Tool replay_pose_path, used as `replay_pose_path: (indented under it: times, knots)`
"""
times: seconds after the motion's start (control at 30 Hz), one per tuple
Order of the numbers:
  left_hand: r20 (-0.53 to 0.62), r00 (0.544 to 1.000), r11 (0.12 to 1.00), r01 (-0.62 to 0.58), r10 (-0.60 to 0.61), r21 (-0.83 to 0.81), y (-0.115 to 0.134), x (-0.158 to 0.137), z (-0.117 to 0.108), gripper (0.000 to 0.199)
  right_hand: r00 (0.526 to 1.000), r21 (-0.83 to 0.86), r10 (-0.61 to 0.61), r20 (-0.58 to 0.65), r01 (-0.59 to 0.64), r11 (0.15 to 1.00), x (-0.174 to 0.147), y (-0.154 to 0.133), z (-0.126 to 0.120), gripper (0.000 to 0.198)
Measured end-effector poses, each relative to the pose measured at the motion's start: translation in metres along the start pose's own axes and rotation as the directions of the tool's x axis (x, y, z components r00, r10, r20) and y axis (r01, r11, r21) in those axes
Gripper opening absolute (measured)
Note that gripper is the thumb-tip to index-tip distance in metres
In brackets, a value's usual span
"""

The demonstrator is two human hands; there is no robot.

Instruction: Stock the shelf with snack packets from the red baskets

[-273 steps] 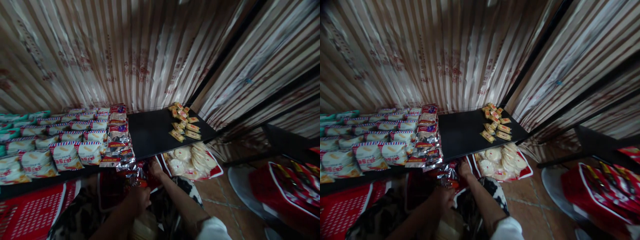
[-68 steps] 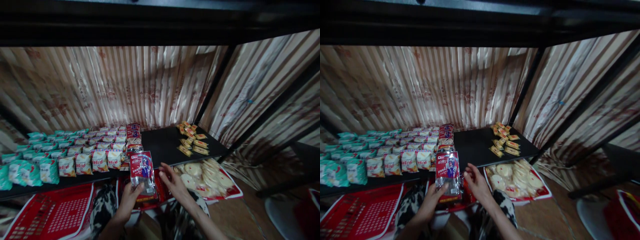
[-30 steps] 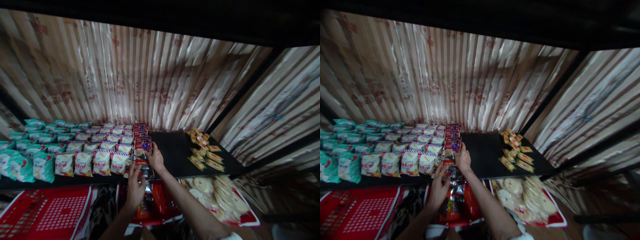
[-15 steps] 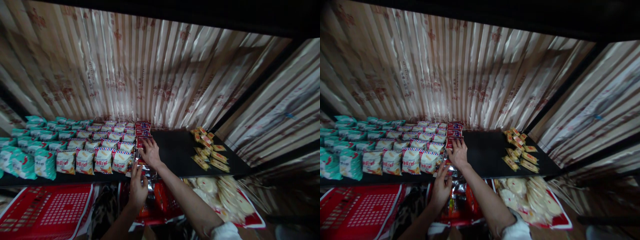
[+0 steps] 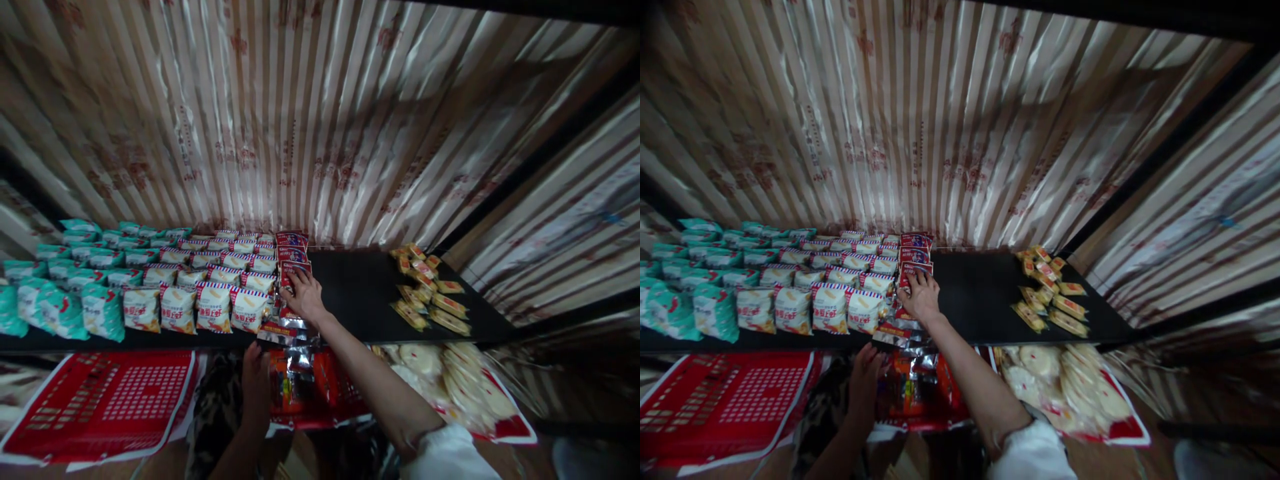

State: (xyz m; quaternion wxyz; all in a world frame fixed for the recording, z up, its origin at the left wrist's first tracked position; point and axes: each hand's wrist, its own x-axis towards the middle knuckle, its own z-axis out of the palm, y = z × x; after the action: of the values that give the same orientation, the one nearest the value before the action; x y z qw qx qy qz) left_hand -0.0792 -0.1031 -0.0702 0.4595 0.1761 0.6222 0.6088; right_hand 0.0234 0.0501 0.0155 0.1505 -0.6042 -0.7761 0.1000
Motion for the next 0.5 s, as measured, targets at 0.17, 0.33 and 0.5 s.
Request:
replay_pose_path:
  times: [0.17,0.33,0.5]
  knots:
    - [0.051,0.998,0.994,0.05,-0.046,-0.094,0.014,0.001,0.013,0.04,1.0,0.021,0.004,0.002,-0.004,1.0,0.001,0.001,0.0,0.054]
    - [0.061,0.994,0.988,0.098,-0.091,-0.122,0.027,-0.005,0.019,0.038,1.0,0.035,0.014,-0.001,-0.014,0.999,0.001,0.002,0.0,0.055]
    - [0.062,0.993,0.981,0.108,-0.099,-0.163,0.031,-0.008,0.025,0.032,1.0,0.044,0.016,-0.002,-0.016,0.999,0.001,0.0,-0.002,0.054]
